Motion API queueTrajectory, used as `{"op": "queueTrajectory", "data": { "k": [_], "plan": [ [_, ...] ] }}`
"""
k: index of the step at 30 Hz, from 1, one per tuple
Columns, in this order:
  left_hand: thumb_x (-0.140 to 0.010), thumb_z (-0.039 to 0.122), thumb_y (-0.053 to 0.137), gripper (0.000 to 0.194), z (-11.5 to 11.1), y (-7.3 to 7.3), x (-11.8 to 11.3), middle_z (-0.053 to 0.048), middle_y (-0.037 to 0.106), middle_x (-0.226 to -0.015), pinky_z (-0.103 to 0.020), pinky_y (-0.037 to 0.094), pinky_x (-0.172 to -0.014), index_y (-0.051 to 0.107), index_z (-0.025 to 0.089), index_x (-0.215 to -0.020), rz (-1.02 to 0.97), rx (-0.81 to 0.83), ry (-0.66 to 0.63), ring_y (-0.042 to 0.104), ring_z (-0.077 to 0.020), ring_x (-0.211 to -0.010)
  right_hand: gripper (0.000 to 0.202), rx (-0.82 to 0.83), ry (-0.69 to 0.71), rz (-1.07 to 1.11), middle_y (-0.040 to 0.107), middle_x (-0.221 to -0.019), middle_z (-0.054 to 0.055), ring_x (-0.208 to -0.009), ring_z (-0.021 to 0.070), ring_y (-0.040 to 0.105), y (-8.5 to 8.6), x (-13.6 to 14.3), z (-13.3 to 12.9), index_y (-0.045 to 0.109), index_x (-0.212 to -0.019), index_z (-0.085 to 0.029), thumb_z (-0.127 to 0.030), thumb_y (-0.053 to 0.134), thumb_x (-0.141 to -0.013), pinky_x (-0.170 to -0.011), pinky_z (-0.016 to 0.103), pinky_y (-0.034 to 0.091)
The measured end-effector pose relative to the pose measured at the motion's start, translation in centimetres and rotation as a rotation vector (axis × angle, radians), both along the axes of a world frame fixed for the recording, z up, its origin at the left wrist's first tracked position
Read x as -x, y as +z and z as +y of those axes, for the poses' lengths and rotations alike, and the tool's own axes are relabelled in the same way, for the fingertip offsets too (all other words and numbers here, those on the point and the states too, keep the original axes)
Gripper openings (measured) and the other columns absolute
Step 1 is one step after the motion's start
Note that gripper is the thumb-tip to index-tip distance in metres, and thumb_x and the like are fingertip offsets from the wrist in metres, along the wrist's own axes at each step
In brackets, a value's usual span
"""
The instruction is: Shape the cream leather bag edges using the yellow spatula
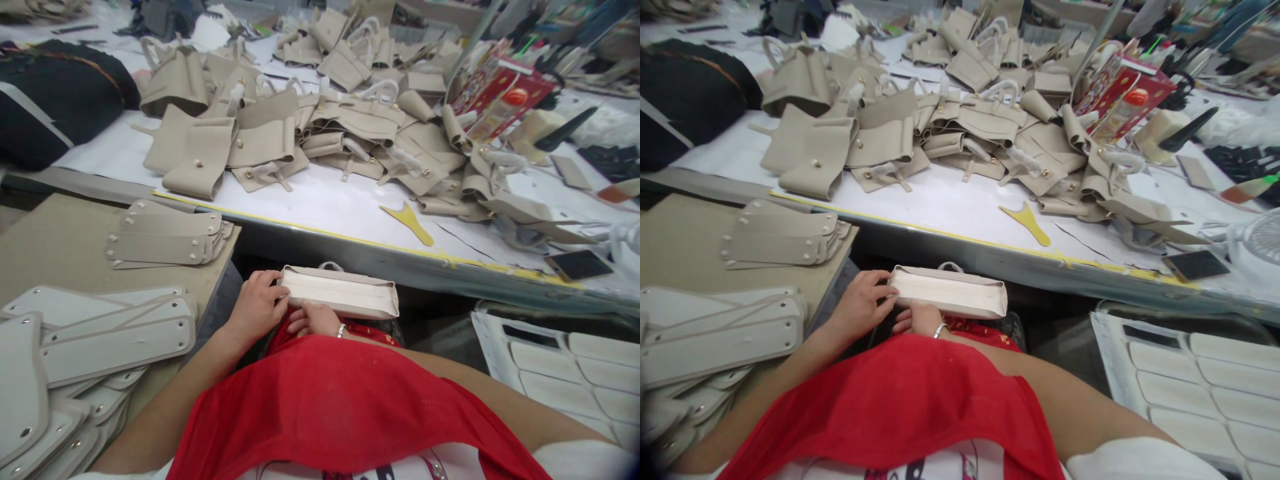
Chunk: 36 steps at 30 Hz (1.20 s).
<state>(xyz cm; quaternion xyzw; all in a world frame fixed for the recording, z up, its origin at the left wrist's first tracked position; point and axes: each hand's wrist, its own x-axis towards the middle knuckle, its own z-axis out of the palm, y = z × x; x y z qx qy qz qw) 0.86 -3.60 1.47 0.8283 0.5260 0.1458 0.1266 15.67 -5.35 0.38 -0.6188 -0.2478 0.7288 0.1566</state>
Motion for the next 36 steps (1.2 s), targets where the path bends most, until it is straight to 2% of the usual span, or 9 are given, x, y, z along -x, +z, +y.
{"op": "queueTrajectory", "data": {
  "k": [7, 15, 19, 22, 23, 25, 28, 31, 36],
  "plan": [
    [-0.077, 0.021, 0.052, 0.023, 0.0, 0.3, -0.1, -0.007, 0.056, -0.105, -0.036, 0.04, -0.085, 0.064, 0.019, -0.097, 0.022, 0.008, 0.045, 0.047, -0.0219, -0.096, 0.049, 0.007, 0.021, -0.002, 0.054, -0.045, 0.003, -0.035, 0.0102, 0.047, -0.2, 1.0, 0.3, 0.054, -0.061, -0.013, -0.028, 0.02, -0.093, -0.042, 0.022, 0.039],
    [-0.074, 0.017, 0.052, 0.039, 0.3, 1.0, -2.1, -0.009, 0.051, -0.122, -0.04, 0.039, -0.09, 0.056, 0.02, -0.113, 0.106, -0.044, 0.001, 0.044, -0.0249, -0.111, 0.052, 0.028, 0.068, 0.133, 0.054, -0.048, 0.004, -0.039, 0.0112, 0.051, 0.2, 0.3, -0.1, 0.058, -0.073, -0.013, -0.036, 0.016, -0.094, -0.041, 0.021, 0.043],
    [-0.079, 0.028, 0.049, 0.045, 0.8, -0.3, -2.1, -0.01, 0.048, -0.13, -0.043, 0.033, -0.1, 0.05, 0.017, -0.123, 0.098, -0.071, -0.112, 0.044, -0.0234, -0.118, 0.063, 0.062, 0.158, 0.282, 0.057, -0.051, 0.005, -0.038, 0.0103, 0.051, 2.5, -3.0, -0.5, 0.059, -0.072, -0.012, -0.038, 0.006, -0.094, -0.041, 0.02, 0.043],
    [-0.08, 0.038, 0.049, 0.054, 1.3, -1.8, -2.7, -0.011, 0.044, -0.134, -0.05, 0.025, -0.104, 0.045, 0.018, -0.129, 0.153, -0.053, -0.165, 0.041, -0.0258, -0.122, 0.055, -0.157, 0.194, 0.35, 0.059, -0.06, 0.004, -0.039, 0.0073, 0.049, 4.6, -8.7, -0.2, 0.06, -0.077, -0.009, -0.04, 0.017, -0.094, -0.042, 0.019, 0.041],
    [-0.079, 0.04, 0.049, 0.056, 1.5, -2.1, -3.3, -0.011, 0.043, -0.135, -0.051, 0.021, -0.106, 0.044, 0.018, -0.13, 0.174, -0.031, -0.183, 0.04, -0.0265, -0.124, 0.052, -0.302, 0.203, 0.229, 0.06, -0.064, 0.004, -0.04, 0.0066, 0.049, 5.3, -11.0, 0.2, 0.061, -0.082, -0.01, -0.043, 0.022, -0.093, -0.043, 0.018, 0.04],
    [-0.077, 0.043, 0.051, 0.061, 1.9, -2.2, -5.2, -0.012, 0.04, -0.136, -0.052, 0.016, -0.107, 0.043, 0.016, -0.131, 0.214, 0.049, -0.229, 0.037, -0.0275, -0.126, 0.048, -0.577, 0.215, -0.243, 0.063, -0.073, 0.004, -0.046, 0.0072, 0.052, 6.4, -16.0, 1.7, 0.06, -0.089, -0.012, -0.044, 0.025, -0.092, -0.048, 0.019, 0.042],
    [-0.07, 0.047, 0.057, 0.076, 2.3, -1.1, -9.3, -0.013, 0.034, -0.139, -0.047, 0.017, -0.109, 0.038, 0.012, -0.135, 0.261, 0.209, -0.3, 0.033, -0.0284, -0.128, 0.039, -0.723, 0.23, -0.875, 0.064, -0.091, 0.01, -0.076, 0.0139, 0.061, 6.8, -22.8, 5.3, 0.059, -0.095, -0.013, -0.034, 0.026, -0.092, -0.07, 0.025, 0.045],
    [-0.059, 0.051, 0.064, 0.09, 2.2, 0.0, -13.6, -0.015, 0.033, -0.14, -0.044, 0.021, -0.108, 0.036, 0.012, -0.136, 0.269, 0.292, -0.327, 0.032, -0.0311, -0.128, 0.032, -0.703, 0.217, -1.132, 0.053, -0.117, 0.016, -0.11, 0.0247, 0.049, 5.9, -27.2, 9.2, 0.055, -0.11, -0.014, -0.031, 0.041, -0.086, -0.088, 0.034, 0.038],
    [-0.05, 0.053, 0.071, 0.098, 2.0, -1.0, -18.1, -0.021, 0.042, -0.133, -0.046, 0.026, -0.105, 0.04, 0.01, -0.132, 0.208, 0.261, -0.377, 0.039, -0.0356, -0.121, 0.039, -0.628, 0.337, -1.283, 0.047, -0.126, 0.017, -0.118, 0.0293, 0.041, 3.8, -28.9, 14.4, 0.049, -0.121, -0.017, -0.032, 0.044, -0.085, -0.092, 0.04, 0.035]
  ]
}}
